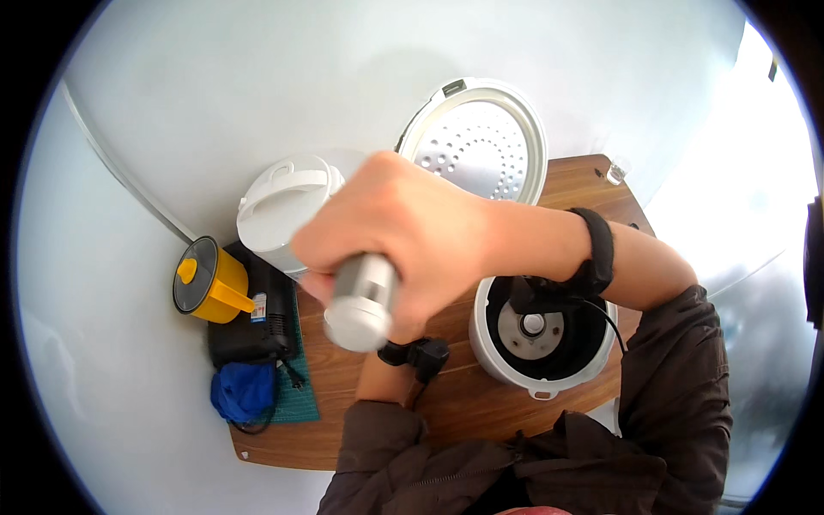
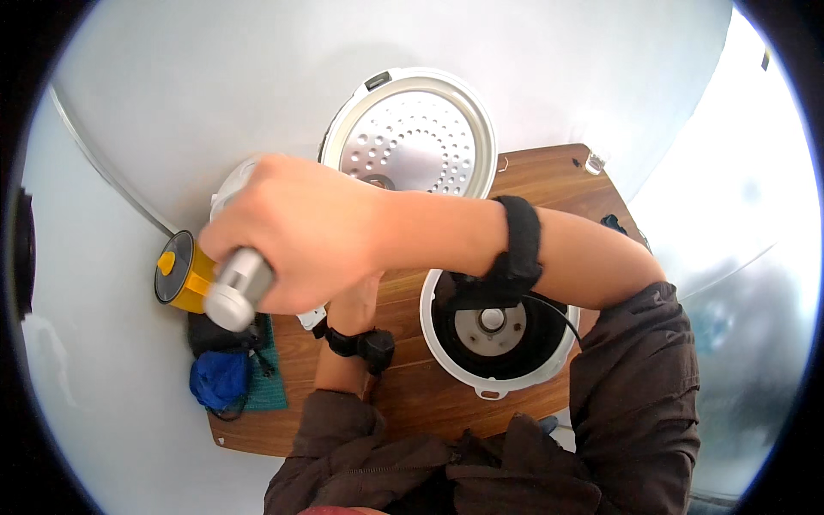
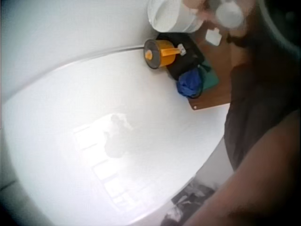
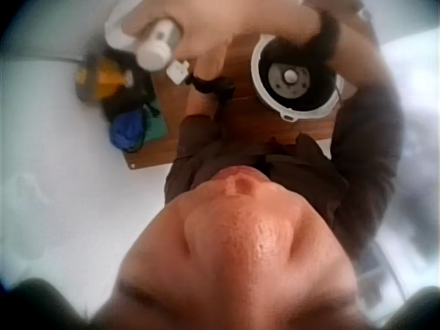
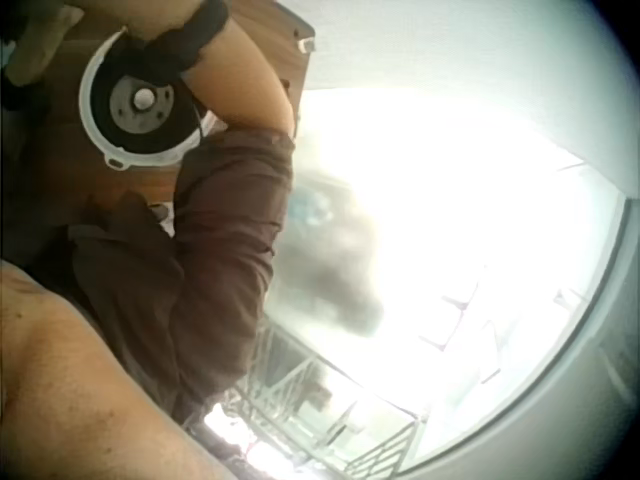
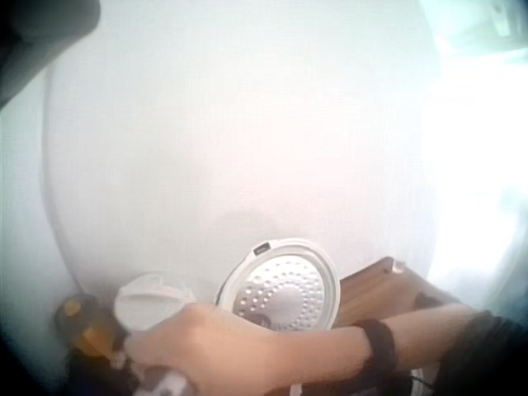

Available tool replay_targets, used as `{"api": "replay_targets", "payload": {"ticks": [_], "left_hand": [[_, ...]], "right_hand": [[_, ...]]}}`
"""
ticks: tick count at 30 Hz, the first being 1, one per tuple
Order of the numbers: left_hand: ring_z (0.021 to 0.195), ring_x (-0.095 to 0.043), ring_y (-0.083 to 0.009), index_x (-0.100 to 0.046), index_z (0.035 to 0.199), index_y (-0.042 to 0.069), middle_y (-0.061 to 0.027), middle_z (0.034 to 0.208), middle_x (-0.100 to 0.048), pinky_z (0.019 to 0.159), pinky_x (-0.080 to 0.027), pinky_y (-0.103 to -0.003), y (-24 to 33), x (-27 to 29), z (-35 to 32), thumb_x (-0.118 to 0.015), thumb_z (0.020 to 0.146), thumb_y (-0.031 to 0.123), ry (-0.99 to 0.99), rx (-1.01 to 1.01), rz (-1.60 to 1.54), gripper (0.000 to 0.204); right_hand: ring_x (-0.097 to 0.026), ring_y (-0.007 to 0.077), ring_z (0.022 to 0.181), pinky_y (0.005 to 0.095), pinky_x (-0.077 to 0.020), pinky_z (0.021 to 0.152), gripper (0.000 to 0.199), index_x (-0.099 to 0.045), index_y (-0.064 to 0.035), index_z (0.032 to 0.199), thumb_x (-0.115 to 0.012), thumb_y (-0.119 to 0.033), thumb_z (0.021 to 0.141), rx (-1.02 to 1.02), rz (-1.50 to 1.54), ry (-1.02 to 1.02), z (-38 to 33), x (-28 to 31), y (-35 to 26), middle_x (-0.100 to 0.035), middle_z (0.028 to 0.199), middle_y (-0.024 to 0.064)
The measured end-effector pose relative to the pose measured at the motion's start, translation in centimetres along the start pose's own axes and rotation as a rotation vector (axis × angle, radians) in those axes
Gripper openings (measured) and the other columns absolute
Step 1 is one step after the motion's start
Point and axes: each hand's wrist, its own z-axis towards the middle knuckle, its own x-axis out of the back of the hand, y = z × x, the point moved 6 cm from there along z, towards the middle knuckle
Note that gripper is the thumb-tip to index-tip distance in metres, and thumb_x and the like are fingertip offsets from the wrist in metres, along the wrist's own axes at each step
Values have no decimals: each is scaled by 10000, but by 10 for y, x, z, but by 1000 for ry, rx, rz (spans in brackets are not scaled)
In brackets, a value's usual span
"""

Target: The person disassembles a white rice cooker by first removing the lid and then using a screwdriver to pry off the inner metal steaming tray. The person then sets the components aside on the table.

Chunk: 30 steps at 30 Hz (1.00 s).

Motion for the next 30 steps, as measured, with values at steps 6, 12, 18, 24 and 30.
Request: {"api": "replay_targets", "payload": {"ticks": [6, 12, 18, 24, 30], "left_hand": [[1035, -604, -110, -520, 1308, 46, -55, 1176, -629, 869, -512, -289, 4, -13, 9, -558, 1062, 318, -33, -83, 2, 369], [856, -553, -102, -512, 1256, 31, -40, 1038, -599, 751, -485, -273, 20, -50, 30, -541, 1056, 433, 3, -162, 134, 450], [887, -570, -58, -519, 1284, 44, -7, 1040, -620, 754, -492, -244, 19, -37, 34, -537, 1080, 316, -18, -132, 54, 340], [897, -543, -48, -530, 1263, 41, 5, 1033, -602, 750, -478, -239, 17, -37, 40, -520, 1084, 326, 47, -86, 35, 337], [986, -536, -76, -529, 1292, 36, -12, 1104, -589, 819, -468, -268, 33, -40, 38, -503, 1082, 370, 117, -88, 114, 396]], "right_hand": [[-632, 256, 600, 335, -501, 545, 159, -657, -94, 759, -753, -100, 633, 84, -34, -10, -11, 16, -29, -662, 685, 29], [-322, 71, 430, 247, -255, 411, 311, -434, -129, 661, -566, -75, 938, -669, 844, 606, 10, 61, 16, -431, 541, -16], [-555, 125, 532, 248, -421, 509, 148, -543, -44, 742, -606, 34, 852, -247, 540, 89, 18, 53, 6, -567, 613, 43], [-572, 152, 559, 299, -444, 529, 164, -590, -27, 714, -702, -52, 831, -134, -15, -57, 32, 11, -12, -561, 616, 69], [-396, 80, 486, 250, -323, 468, 249, -505, -105, 727, -586, -118, 962, -338, 261, 417, 25, 44, 12, -469, 590, -29]]}}
